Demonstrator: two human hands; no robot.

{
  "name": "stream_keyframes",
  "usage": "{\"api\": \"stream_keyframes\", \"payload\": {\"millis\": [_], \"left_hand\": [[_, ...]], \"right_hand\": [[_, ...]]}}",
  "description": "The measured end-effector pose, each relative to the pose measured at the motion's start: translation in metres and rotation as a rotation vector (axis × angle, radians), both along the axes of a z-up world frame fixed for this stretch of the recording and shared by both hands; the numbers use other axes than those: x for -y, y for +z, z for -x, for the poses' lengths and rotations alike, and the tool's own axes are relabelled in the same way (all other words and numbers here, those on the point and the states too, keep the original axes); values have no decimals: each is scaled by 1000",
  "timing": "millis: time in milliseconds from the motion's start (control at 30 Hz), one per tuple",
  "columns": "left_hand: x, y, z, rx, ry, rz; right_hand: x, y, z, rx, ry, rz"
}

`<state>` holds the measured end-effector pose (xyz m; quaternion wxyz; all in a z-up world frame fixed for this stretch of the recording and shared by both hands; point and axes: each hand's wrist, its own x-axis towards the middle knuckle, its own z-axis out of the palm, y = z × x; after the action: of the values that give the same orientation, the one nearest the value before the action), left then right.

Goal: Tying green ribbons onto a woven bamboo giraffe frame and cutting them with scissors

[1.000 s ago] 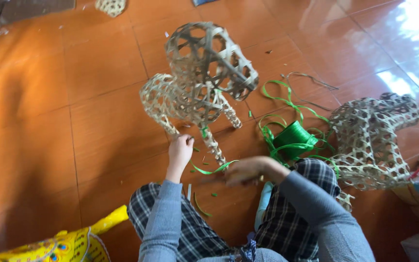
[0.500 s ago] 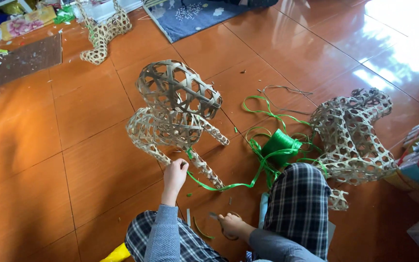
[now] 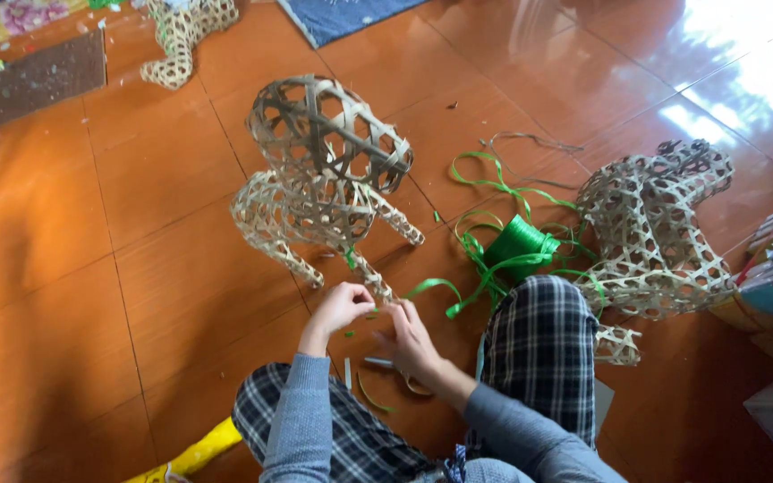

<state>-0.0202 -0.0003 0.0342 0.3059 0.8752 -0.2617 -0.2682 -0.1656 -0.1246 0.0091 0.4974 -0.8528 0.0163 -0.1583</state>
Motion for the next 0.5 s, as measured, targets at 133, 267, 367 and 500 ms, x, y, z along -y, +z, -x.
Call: {"api": "stream_keyframes", "payload": {"millis": [133, 267, 367, 500], "left_hand": [[0, 23, 7, 38, -39, 10], [3, 57, 24, -112, -108, 362], [-3, 65, 15, -36, 56, 560], [-31, 46, -15, 543, 556, 478]], "right_hand": [[8, -13, -8, 87, 49, 426], [29, -46, -33, 111, 96, 805], [64, -25, -55, 161, 198, 747], [103, 23, -93, 46, 195, 408]]}}
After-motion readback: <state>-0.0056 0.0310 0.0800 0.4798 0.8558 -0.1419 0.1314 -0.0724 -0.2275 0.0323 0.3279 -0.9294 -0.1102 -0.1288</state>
